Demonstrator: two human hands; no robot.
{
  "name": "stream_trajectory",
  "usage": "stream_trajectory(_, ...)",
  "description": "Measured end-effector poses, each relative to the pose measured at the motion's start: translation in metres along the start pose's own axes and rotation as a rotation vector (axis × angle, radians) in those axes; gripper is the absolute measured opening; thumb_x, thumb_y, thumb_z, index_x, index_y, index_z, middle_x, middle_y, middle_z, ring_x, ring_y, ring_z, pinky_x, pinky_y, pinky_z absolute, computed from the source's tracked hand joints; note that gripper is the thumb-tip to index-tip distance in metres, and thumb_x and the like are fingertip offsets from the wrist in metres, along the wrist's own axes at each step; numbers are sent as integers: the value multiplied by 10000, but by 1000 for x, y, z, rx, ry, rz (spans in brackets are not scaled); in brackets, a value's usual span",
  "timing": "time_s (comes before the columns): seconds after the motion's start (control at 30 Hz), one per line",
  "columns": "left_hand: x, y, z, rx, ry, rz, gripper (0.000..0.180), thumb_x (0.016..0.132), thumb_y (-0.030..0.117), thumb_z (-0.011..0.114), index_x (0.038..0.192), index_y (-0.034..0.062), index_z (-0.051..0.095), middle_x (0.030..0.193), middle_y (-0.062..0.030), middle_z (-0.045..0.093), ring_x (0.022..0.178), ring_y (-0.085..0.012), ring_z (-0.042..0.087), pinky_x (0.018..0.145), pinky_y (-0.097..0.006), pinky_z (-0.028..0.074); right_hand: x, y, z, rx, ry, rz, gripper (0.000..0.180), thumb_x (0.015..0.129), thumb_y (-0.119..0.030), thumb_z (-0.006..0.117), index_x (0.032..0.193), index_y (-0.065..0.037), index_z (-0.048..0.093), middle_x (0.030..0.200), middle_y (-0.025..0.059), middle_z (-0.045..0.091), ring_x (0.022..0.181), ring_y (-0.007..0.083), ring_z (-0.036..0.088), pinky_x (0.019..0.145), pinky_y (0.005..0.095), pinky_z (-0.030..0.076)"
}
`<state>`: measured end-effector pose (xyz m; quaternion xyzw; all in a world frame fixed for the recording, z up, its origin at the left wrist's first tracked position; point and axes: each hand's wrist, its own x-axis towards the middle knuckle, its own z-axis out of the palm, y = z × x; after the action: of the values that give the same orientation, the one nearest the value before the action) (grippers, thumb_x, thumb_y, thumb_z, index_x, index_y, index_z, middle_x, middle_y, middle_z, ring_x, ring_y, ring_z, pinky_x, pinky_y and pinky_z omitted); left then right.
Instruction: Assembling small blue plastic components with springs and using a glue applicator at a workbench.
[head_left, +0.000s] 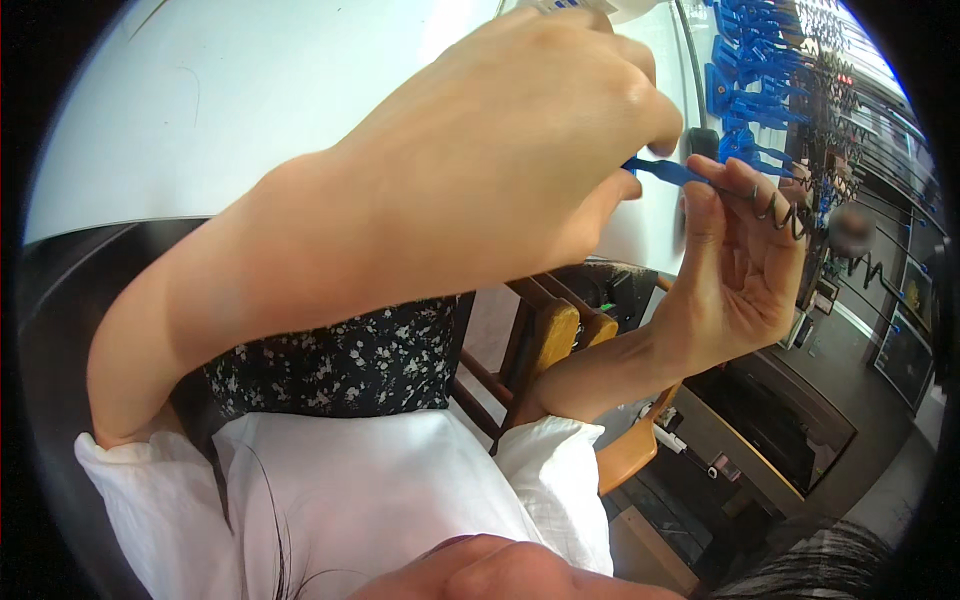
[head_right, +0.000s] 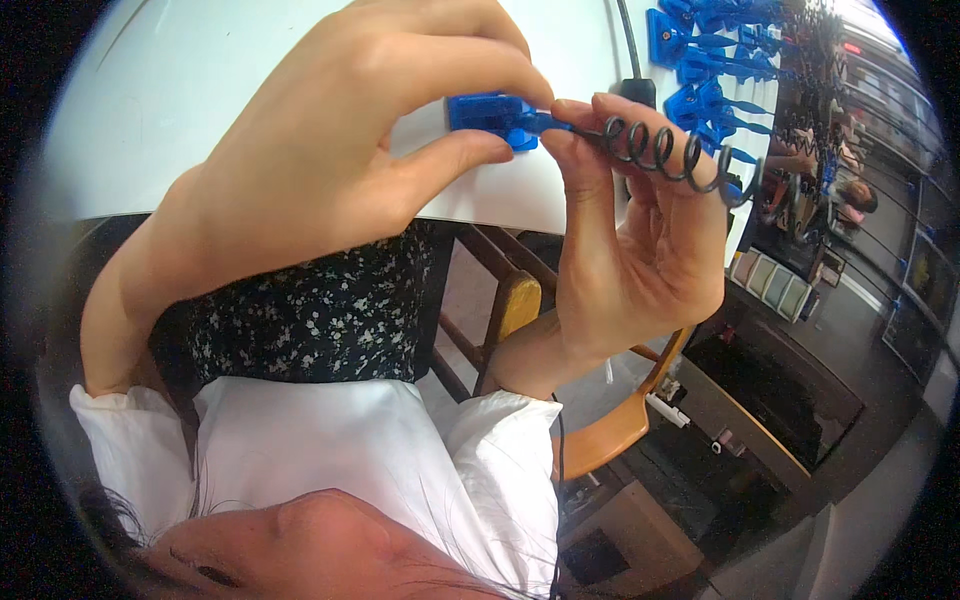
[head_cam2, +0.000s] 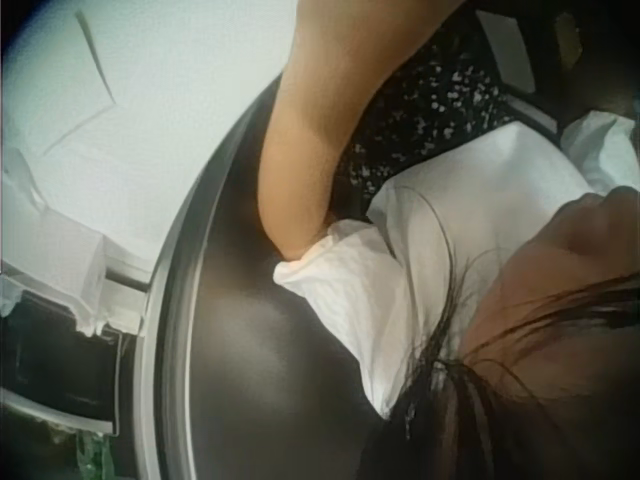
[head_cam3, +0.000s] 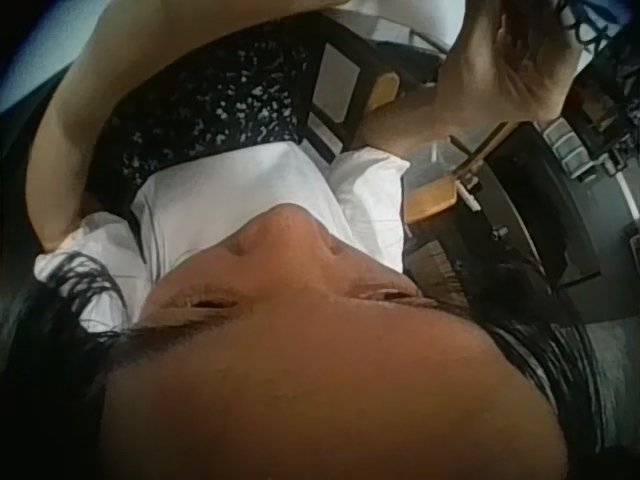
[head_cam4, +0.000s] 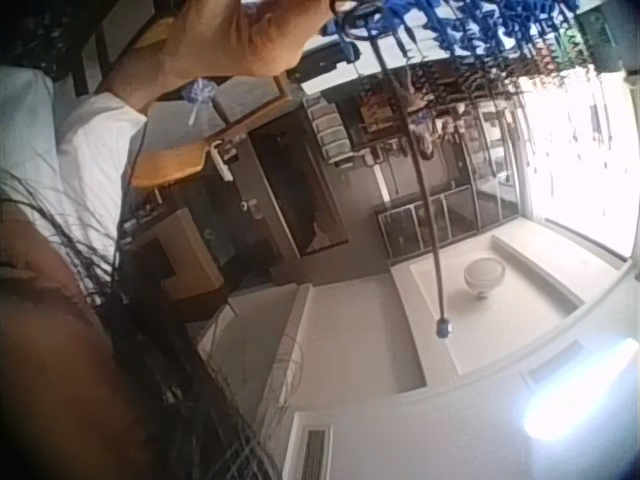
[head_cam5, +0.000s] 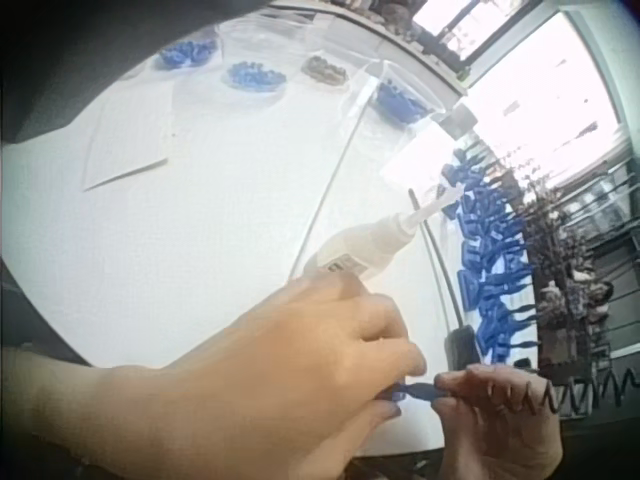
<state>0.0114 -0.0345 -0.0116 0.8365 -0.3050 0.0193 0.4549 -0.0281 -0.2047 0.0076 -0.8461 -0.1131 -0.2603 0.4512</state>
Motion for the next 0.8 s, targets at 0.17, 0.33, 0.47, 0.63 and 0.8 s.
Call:
stream_trajectory(0.17,10,3,2,-25,9,13,83,685,25,691,764,2,688,795,-156,657,799,-298,651,739,-363,508,-3,-2,-4,-12,-20,-26,318,730,201,665,1015,81,594,948,207,665,826,265,685,721,327,580)
stream_trajectory(0.33,2,-13,22,-100,280,167,38,623,26,683,658,14,690,733,-148,649,765,-295,651,730,-363,513,-6,-3,-4,-28,-16,-34,335,710,220,664,1009,87,596,922,208,669,817,263,685,745,331,570)
stream_trajectory(0.47,0,-11,19,-15,272,182,85,577,22,677,660,4,684,729,-155,645,767,-308,649,733,-370,521,-7,-3,-5,-54,-6,-17,328,702,223,669,997,100,597,904,203,672,817,259,686,767,324,555)
stream_trajectory(0.63,0,-10,18,-8,320,183,78,580,19,657,650,-11,676,711,-177,642,742,-321,657,704,-379,530,-6,-1,-4,21,16,-16,326,698,221,672,990,99,595,898,204,673,817,259,686,762,326,557)
stream_trajectory(0.8,0,-9,17,-47,339,175,83,583,20,642,647,-24,670,686,-197,637,699,-335,658,674,-382,532,-8,-1,-5,-39,43,-18,330,697,210,684,994,101,591,902,214,667,819,257,689,748,321,565)
